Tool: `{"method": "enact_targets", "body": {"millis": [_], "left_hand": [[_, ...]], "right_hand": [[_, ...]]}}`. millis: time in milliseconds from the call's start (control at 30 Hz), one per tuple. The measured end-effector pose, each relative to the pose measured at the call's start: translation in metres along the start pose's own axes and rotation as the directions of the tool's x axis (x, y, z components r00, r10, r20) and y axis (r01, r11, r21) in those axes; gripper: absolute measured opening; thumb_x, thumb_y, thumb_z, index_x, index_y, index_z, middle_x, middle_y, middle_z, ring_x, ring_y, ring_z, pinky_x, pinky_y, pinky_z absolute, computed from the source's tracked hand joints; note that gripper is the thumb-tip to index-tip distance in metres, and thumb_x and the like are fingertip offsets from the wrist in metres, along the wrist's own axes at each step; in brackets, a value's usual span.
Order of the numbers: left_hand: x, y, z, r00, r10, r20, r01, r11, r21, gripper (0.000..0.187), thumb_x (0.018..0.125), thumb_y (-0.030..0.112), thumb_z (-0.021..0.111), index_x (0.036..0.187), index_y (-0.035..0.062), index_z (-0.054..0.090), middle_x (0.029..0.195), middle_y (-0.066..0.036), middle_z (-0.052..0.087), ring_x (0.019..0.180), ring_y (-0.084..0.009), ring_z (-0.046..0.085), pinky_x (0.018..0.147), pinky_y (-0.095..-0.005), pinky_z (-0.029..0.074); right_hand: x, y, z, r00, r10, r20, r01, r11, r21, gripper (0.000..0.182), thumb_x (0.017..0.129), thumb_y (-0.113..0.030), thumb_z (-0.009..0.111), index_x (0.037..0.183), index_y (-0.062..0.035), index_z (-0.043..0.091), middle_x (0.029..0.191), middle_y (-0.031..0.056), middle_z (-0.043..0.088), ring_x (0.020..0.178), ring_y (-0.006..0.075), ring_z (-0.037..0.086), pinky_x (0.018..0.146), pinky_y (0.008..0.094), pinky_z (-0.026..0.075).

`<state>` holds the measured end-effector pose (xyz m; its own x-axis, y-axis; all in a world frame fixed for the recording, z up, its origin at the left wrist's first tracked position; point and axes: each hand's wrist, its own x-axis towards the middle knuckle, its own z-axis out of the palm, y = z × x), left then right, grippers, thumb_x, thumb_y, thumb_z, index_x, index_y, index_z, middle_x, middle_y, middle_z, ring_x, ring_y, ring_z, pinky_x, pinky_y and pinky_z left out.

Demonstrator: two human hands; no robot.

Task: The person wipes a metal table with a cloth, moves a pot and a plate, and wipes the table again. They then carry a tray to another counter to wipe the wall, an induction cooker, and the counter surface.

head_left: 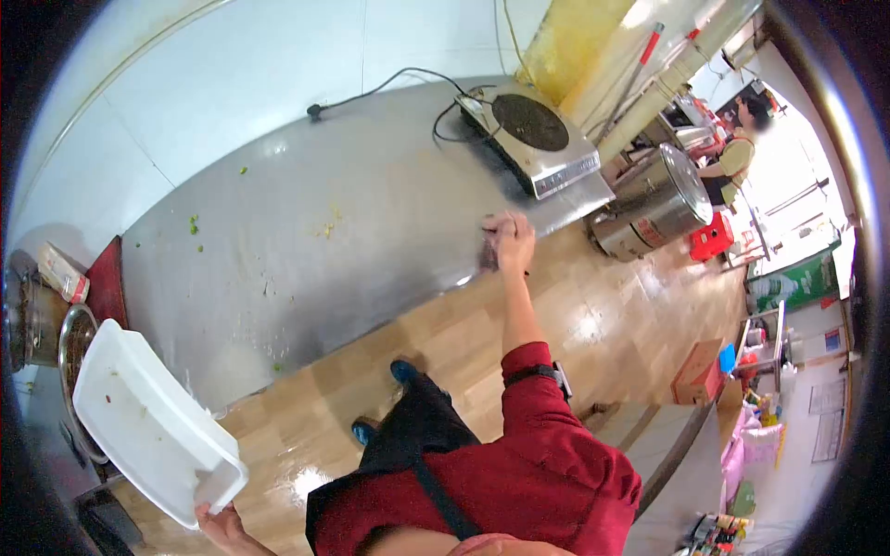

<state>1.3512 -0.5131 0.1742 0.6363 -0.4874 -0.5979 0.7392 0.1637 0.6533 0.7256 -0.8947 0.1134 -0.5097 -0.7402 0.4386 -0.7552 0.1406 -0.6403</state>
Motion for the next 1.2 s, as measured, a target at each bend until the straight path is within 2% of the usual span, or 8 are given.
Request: {"method": "enact_targets", "body": {"millis": [100,333,533,700,733,800,1067,1200], "left_hand": [[-0.010,-0.034,0.053,0.983,0.004,0.183,0.007,0.998,-0.060,0.076,0.060,-0.001,0.055,0.132,-0.0066,0.032,0.129,-0.024,0.044,0.122,-0.0373,0.042,0.104,-0.0523,0.036],[-0.007,-0.093,0.130,0.984,-0.050,0.173,0.048,0.999,0.016,0.071,0.064,0.002,0.054,0.133,-0.0003,0.036,0.131,-0.019,0.044,0.121,-0.0350,0.043,0.102,-0.0519,0.036],[0.029,-0.126,0.193,0.972,-0.088,0.218,0.057,0.988,0.142,0.067,0.065,0.005,0.054,0.131,0.0052,0.042,0.123,-0.011,0.050,0.110,-0.0294,0.051,0.092,-0.0477,0.045],[0.120,-0.156,0.250,0.907,-0.241,0.346,0.110,0.927,0.358,0.062,0.069,0.007,0.052,0.130,0.0085,0.043,0.118,-0.012,0.055,0.106,-0.0276,0.056,0.086,-0.0448,0.048],[0.122,-0.160,0.278,0.902,-0.277,0.332,0.143,0.916,0.376,0.060,0.070,0.007,0.051,0.129,0.0083,0.044,0.115,-0.012,0.057,0.104,-0.0277,0.058,0.083,-0.0440,0.050],[0.127,-0.178,0.334,0.869,-0.319,0.379,0.161,0.906,0.392,0.056,0.070,0.008,0.051,0.125,0.0060,0.046,0.112,-0.012,0.059,0.099,-0.0278,0.060,0.076,-0.0426,0.052],[0.193,-0.206,0.443,0.813,-0.418,0.405,-0.025,0.670,0.742,0.059,0.065,0.012,0.054,0.123,0.0025,0.048,0.103,-0.012,0.061,0.087,-0.0273,0.064,0.062,-0.0408,0.055],[0.192,-0.208,0.455,0.854,-0.364,0.372,0.002,0.717,0.697,0.059,0.065,0.014,0.054,0.123,0.0036,0.047,0.101,-0.013,0.062,0.083,-0.0273,0.064,0.058,-0.0404,0.055]], "right_hand": [[0.017,0.013,0.042,0.998,-0.046,-0.032,0.028,0.900,-0.434,0.035,0.086,-0.023,0.048,0.118,-0.0094,0.056,0.119,0.0129,0.054,0.118,0.0325,0.042,0.096,0.0480,0.033],[0.111,-0.022,0.180,0.962,-0.205,0.181,0.262,0.879,-0.398,0.042,0.090,-0.033,0.043,0.125,-0.0115,0.049,0.132,0.0113,0.046,0.128,0.0317,0.034,0.101,0.0508,0.025],[0.047,-0.103,0.214,0.799,-0.561,0.215,0.540,0.828,0.152,0.039,0.080,-0.019,0.051,0.118,-0.0126,0.053,0.117,0.0081,0.053,0.111,0.0311,0.045,0.089,0.0486,0.034],[0.004,-0.130,0.178,0.658,-0.603,0.450,0.472,0.797,0.377,0.040,0.071,0.000,0.053,0.109,-0.0118,0.060,0.112,0.0061,0.058,0.107,0.0290,0.049,0.088,0.0457,0.038],[0.006,-0.127,0.176,0.668,-0.593,0.449,0.470,0.805,0.363,0.040,0.071,0.000,0.053,0.109,-0.0118,0.060,0.112,0.0061,0.058,0.107,0.0290,0.049,0.088,0.0457,0.038],[0.022,-0.120,0.169,0.659,-0.490,0.571,0.050,0.785,0.617,0.041,0.070,0.004,0.054,0.109,-0.0087,0.060,0.114,0.0078,0.059,0.104,0.0292,0.054,0.087,0.0398,0.045],[0.124,-0.097,0.074,0.826,-0.483,0.290,0.441,0.875,0.201,0.027,0.079,-0.010,0.064,0.106,-0.0062,0.063,0.103,0.0143,0.063,0.095,0.0268,0.060,0.082,0.0354,0.048],[0.211,-0.035,0.039,0.976,-0.194,0.098,0.189,0.980,0.056,0.021,0.079,-0.010,0.059,0.099,-0.0065,0.064,0.095,0.0164,0.062,0.087,0.0339,0.060,0.076,0.0392,0.049]]}}
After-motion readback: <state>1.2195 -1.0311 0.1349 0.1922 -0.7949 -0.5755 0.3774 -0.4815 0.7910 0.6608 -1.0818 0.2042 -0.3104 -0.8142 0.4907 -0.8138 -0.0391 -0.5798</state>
